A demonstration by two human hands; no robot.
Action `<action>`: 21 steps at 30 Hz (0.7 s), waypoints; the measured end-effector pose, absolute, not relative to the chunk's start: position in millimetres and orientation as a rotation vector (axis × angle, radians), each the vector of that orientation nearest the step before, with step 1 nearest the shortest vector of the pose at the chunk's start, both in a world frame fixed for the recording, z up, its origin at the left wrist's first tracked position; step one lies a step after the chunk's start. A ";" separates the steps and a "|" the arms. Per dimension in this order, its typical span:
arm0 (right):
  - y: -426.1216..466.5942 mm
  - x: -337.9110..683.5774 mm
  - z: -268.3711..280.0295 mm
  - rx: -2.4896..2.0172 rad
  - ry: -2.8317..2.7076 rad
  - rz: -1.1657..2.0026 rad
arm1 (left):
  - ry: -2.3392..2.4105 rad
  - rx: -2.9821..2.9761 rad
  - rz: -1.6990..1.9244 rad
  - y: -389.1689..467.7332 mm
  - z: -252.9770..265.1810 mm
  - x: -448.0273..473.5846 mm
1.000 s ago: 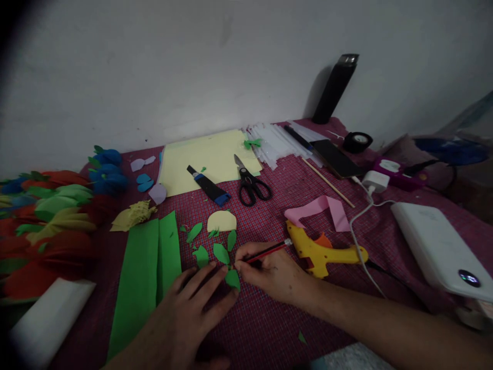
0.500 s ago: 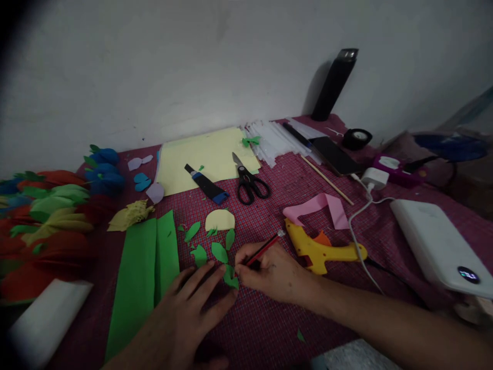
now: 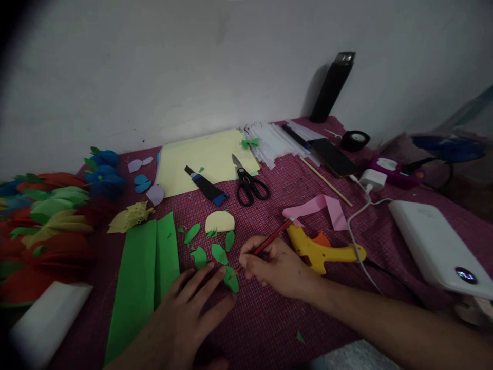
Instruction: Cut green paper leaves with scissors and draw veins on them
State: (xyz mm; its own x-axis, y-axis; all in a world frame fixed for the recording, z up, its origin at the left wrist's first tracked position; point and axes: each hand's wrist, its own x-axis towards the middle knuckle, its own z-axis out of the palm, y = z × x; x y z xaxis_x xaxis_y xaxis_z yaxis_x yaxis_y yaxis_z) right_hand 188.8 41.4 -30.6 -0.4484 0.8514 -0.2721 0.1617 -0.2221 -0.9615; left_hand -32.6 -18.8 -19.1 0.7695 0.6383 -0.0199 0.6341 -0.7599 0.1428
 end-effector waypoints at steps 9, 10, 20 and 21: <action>37.1 192.1 -27.8 -1.144 -1.802 1.380 | 1.052 2.802 0.036 -20.0 -29.7 -35.7; 37.3 192.2 -27.3 -1.150 -1.845 1.342 | 1.052 2.796 0.032 -19.9 -30.3 -36.4; 40.5 188.5 -28.3 -1.139 -1.948 1.290 | 1.102 2.795 0.080 -22.1 -31.5 -36.4; 40.5 188.5 -28.7 -1.136 -1.958 1.291 | 1.107 2.798 0.086 -22.0 -31.1 -35.8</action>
